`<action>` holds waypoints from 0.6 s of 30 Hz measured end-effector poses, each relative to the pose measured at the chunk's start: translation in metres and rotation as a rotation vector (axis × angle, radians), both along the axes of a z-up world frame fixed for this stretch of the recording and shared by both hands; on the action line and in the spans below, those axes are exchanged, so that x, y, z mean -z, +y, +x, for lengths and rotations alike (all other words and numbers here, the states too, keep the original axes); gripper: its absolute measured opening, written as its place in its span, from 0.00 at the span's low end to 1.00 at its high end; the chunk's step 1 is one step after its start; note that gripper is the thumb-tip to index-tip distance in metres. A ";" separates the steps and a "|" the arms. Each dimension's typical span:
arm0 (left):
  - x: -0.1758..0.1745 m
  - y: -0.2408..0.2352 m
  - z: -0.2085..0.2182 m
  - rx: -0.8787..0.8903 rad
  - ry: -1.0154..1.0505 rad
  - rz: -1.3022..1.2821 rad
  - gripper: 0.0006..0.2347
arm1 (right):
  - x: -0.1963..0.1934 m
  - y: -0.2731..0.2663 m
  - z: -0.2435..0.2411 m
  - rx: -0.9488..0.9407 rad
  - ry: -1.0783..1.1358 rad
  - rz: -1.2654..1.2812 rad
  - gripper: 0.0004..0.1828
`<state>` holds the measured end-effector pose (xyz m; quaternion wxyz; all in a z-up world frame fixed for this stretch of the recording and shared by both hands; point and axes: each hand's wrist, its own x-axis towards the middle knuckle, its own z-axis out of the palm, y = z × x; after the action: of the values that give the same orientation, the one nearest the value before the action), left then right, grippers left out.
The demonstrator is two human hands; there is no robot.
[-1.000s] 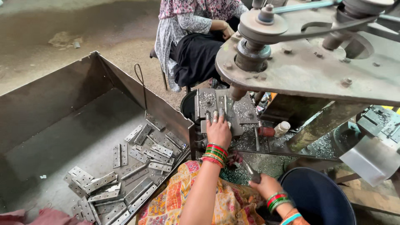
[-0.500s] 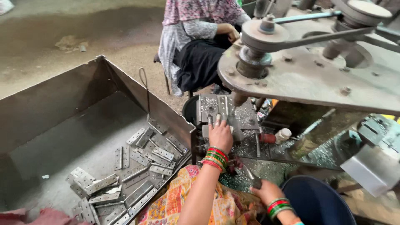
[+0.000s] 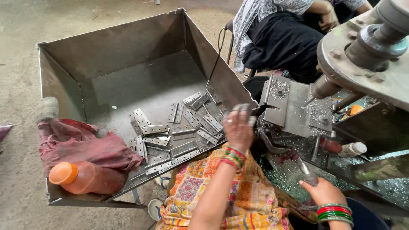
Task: The person takes metal hinge components from a large bin by hand, positions them one at a time under an industrial riveting or punching machine, and operates the machine using a lever to join the components together.
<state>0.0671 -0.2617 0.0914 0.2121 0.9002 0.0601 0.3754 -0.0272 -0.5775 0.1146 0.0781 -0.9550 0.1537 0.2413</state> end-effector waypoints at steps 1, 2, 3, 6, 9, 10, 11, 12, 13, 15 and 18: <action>0.022 0.016 0.001 -0.040 0.087 -0.166 0.21 | 0.001 -0.001 0.000 0.018 0.027 -0.017 0.34; 0.047 0.030 0.007 -0.130 0.263 -0.053 0.20 | 0.002 -0.001 0.001 0.019 0.025 -0.020 0.34; 0.074 0.044 0.015 -0.219 0.437 0.062 0.21 | 0.004 0.000 0.000 0.012 0.015 -0.039 0.35; 0.139 0.074 0.029 -0.270 0.424 0.159 0.19 | 0.003 -0.001 0.001 0.024 0.002 -0.039 0.34; 0.161 0.080 0.038 -0.214 0.521 0.226 0.16 | 0.004 0.000 0.002 0.049 -0.007 -0.029 0.33; 0.163 0.082 0.038 -0.171 0.659 0.273 0.11 | 0.006 0.001 0.000 0.050 -0.011 -0.036 0.33; 0.161 0.089 0.041 -0.159 0.654 0.277 0.11 | 0.007 0.001 0.001 0.063 -0.013 -0.036 0.33; 0.159 0.099 0.042 -0.087 0.722 0.140 0.10 | 0.008 0.001 0.000 0.054 -0.024 -0.023 0.33; 0.156 0.106 0.041 -0.013 0.788 0.005 0.08 | 0.007 0.000 -0.002 0.045 -0.035 -0.011 0.34; 0.153 0.117 0.033 -0.061 0.734 0.077 0.07 | 0.004 0.002 -0.005 0.052 -0.055 -0.007 0.33; 0.148 0.114 0.026 -0.146 0.600 0.206 0.06 | -0.004 0.008 -0.005 0.063 -0.048 -0.010 0.32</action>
<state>0.0934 -0.1474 -0.0561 0.0654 0.9807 0.1462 0.1117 -0.0320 -0.5693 0.1182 0.0847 -0.9556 0.1830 0.2150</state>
